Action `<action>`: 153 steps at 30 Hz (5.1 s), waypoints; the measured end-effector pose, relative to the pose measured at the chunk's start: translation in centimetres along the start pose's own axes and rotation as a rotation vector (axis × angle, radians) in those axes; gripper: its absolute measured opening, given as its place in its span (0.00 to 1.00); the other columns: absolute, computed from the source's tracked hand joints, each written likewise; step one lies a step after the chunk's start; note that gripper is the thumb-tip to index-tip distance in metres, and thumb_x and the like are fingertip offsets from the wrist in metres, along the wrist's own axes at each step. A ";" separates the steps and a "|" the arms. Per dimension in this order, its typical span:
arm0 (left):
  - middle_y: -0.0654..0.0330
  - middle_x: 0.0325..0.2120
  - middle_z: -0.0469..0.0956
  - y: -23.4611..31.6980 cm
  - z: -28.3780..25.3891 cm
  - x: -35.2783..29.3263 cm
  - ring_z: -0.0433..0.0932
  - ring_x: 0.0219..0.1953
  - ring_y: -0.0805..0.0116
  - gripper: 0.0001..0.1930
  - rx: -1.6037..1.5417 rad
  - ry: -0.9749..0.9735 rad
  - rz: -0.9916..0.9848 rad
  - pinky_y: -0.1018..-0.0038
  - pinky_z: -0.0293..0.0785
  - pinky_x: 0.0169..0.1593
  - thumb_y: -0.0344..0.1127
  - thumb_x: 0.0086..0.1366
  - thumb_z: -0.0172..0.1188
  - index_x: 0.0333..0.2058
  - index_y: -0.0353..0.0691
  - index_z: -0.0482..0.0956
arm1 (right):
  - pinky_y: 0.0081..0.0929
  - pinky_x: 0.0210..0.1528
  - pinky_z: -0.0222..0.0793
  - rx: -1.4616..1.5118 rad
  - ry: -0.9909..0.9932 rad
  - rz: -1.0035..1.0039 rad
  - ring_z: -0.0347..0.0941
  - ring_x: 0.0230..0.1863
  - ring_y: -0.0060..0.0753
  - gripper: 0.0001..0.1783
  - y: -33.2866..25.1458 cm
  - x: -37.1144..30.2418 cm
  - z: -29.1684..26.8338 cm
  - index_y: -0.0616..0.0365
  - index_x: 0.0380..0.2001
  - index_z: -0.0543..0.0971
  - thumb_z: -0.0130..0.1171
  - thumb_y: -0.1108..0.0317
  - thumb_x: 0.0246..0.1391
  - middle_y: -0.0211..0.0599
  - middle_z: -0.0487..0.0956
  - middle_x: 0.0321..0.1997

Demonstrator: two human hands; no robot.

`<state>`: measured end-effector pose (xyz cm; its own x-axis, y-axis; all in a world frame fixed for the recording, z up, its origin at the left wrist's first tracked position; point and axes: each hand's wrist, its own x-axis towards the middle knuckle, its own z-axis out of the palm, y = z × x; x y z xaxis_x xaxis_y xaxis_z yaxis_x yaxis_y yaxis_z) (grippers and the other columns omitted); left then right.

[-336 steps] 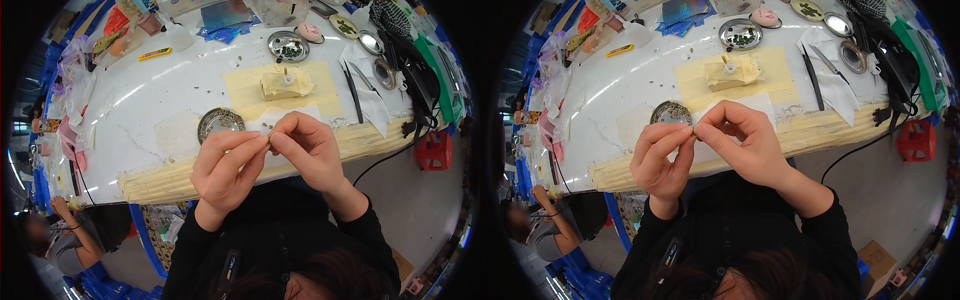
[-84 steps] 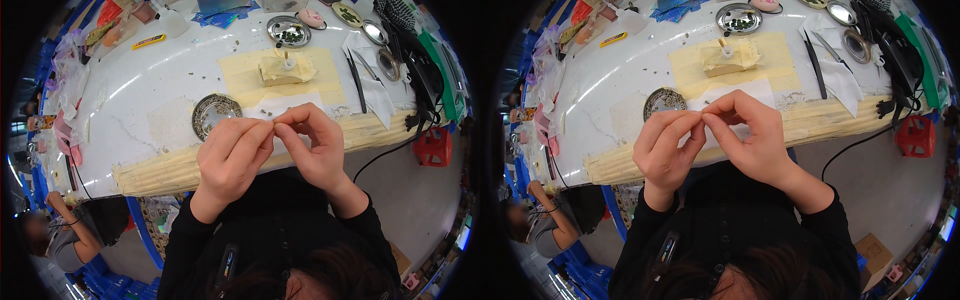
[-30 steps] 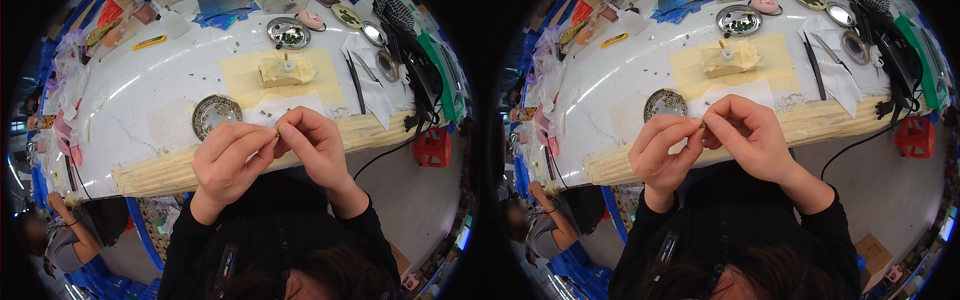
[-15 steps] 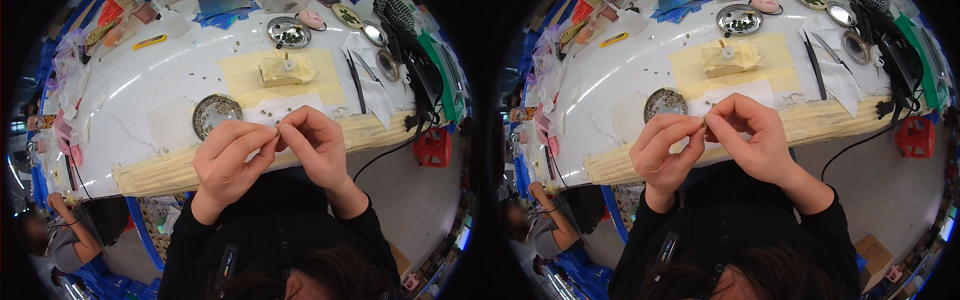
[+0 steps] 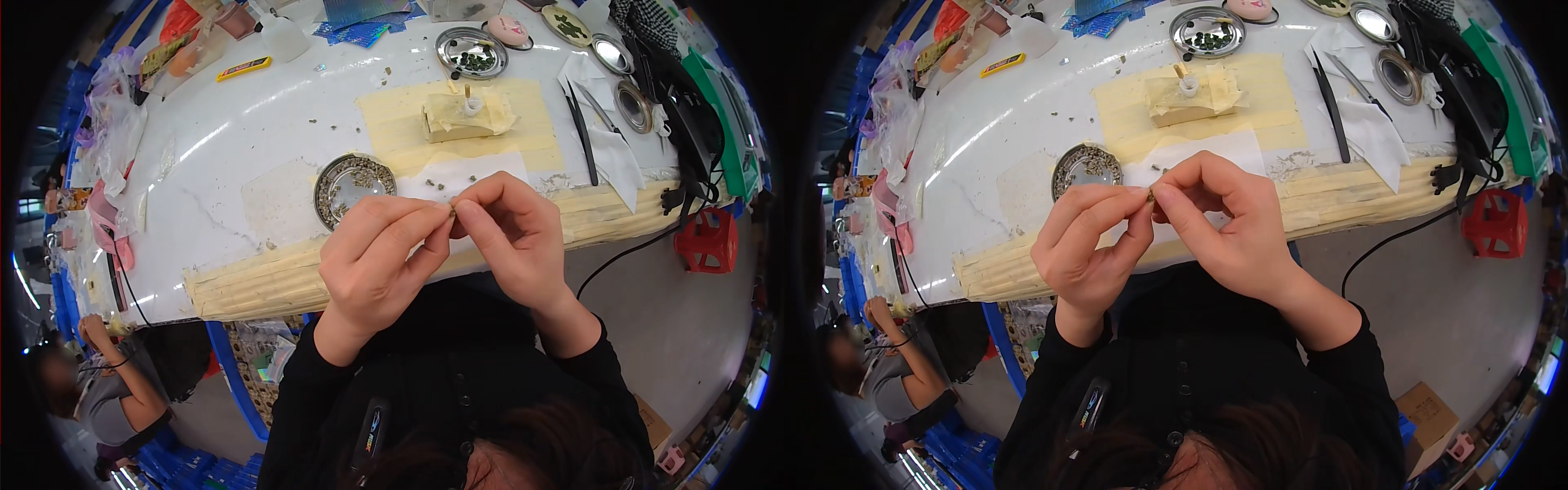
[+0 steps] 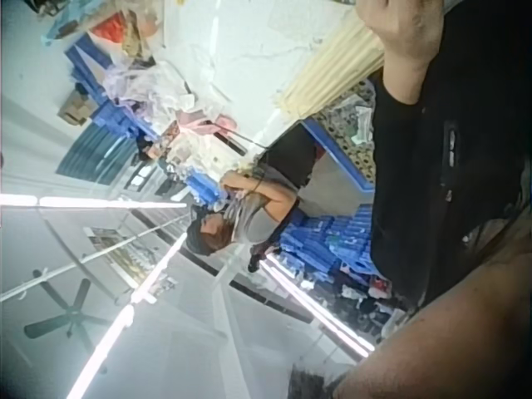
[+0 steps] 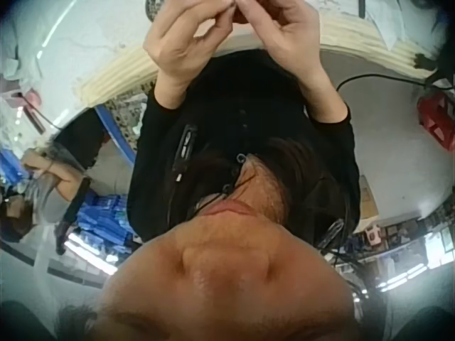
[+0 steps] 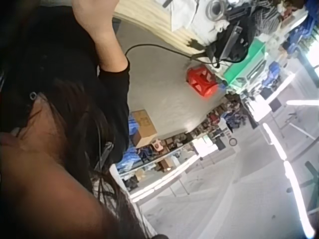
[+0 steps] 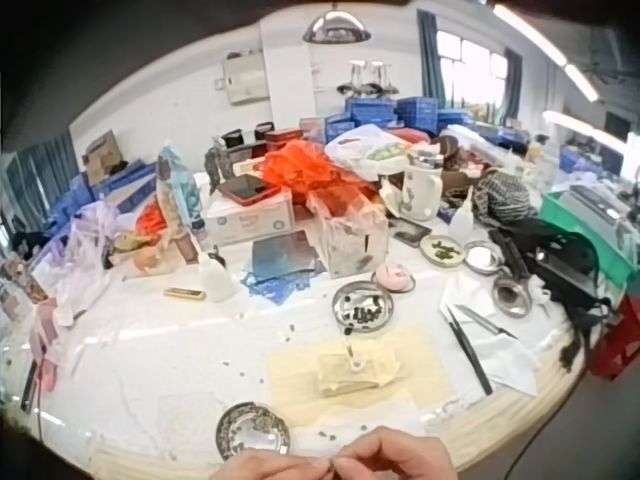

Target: Picking up and arranging tiny metal components on a workbench.

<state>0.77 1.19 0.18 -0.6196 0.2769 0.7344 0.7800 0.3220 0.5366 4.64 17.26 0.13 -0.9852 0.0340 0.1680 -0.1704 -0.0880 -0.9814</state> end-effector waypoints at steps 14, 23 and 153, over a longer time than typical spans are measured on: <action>0.57 0.27 0.80 -0.3 0.4 -0.1 0.79 0.27 0.62 0.14 0.110 0.019 0.081 0.73 0.75 0.29 0.18 0.45 0.70 0.34 0.33 0.83 | 0.24 0.31 0.74 -0.647 0.145 -0.592 0.79 0.28 0.33 0.06 0.6 0.5 0.4 0.62 0.33 0.79 0.64 0.79 0.51 0.38 0.81 0.29; 0.57 0.28 0.81 -0.1 0.0 0.1 0.80 0.27 0.63 0.13 -0.104 -0.002 -0.025 0.73 0.75 0.29 0.18 0.45 0.70 0.32 0.33 0.82 | 0.21 0.37 0.77 0.357 0.036 0.200 0.80 0.32 0.24 0.02 -0.2 0.0 0.2 0.66 0.32 0.79 0.62 0.78 0.56 0.39 0.81 0.32; 0.58 0.27 0.81 2.1 0.7 -0.8 0.80 0.27 0.65 0.13 -0.133 -0.122 -0.074 0.75 0.75 0.29 0.18 0.45 0.70 0.32 0.35 0.83 | 0.20 0.41 0.78 0.289 -0.112 0.215 0.80 0.36 0.21 0.06 -0.6 -2.7 -3.0 0.67 0.38 0.76 0.56 0.73 0.64 0.35 0.81 0.34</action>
<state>2.83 2.29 0.40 -0.6754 0.3670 0.6397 0.7317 0.2256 0.6432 7.48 20.18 0.01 -0.9922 -0.1238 -0.0145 0.0584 -0.3592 -0.9314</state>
